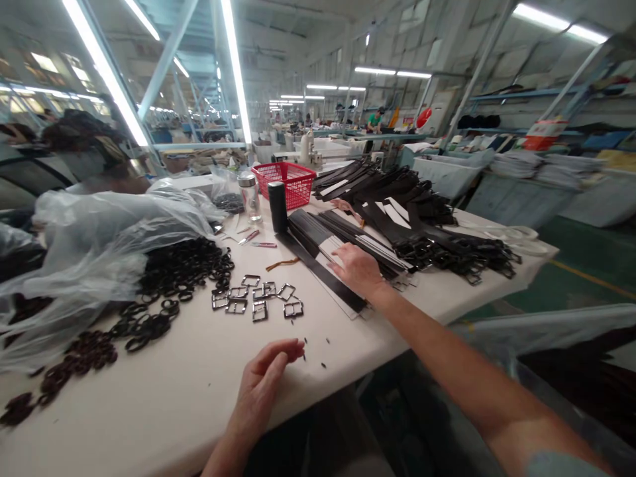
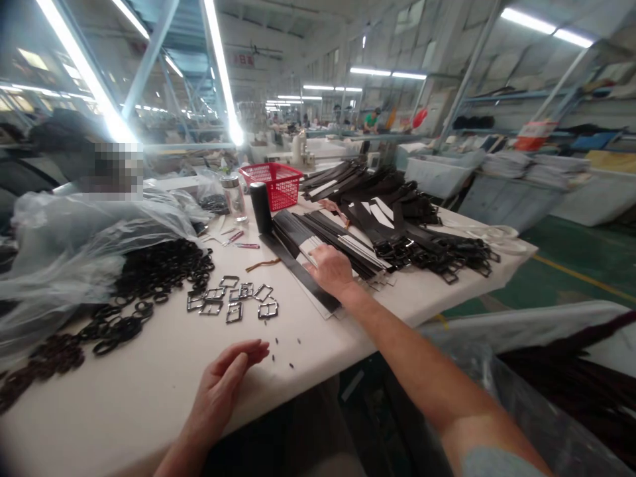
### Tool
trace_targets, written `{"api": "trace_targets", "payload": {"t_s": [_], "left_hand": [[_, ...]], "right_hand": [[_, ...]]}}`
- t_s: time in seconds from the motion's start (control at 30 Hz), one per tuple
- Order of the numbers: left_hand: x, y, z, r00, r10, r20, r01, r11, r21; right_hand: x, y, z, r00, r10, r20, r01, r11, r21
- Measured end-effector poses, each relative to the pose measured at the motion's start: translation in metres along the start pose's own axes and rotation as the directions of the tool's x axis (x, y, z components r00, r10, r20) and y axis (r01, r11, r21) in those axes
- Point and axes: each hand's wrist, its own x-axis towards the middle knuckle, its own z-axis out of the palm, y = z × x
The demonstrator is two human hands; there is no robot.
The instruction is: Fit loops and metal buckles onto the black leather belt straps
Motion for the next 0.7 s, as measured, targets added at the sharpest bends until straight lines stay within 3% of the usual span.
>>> {"api": "trace_targets", "payload": {"t_s": [0.17, 0.37, 0.53, 0.7], "left_hand": [[0.0, 0.004, 0.003, 0.999, 0.042, 0.021, -0.042, 0.999, -0.025], [0.0, 0.006, 0.005, 0.996, 0.076, 0.052, -0.073, 0.996, -0.047], [0.003, 0.006, 0.007, 0.993, 0.104, 0.056, -0.1, 0.993, -0.067], [0.002, 0.008, 0.009, 0.994, 0.099, 0.047, -0.094, 0.992, -0.089]], "right_hand": [[0.002, -0.042, 0.025, 0.986, 0.059, 0.155, -0.04, 0.992, -0.12], [0.033, -0.054, 0.04, 0.934, 0.224, 0.279, -0.179, 0.968, -0.178], [0.051, -0.064, 0.048, 0.913, 0.296, 0.281, -0.253, 0.951, -0.179], [0.054, -0.073, 0.055, 0.928, 0.317, 0.193, -0.291, 0.944, -0.153]]}}
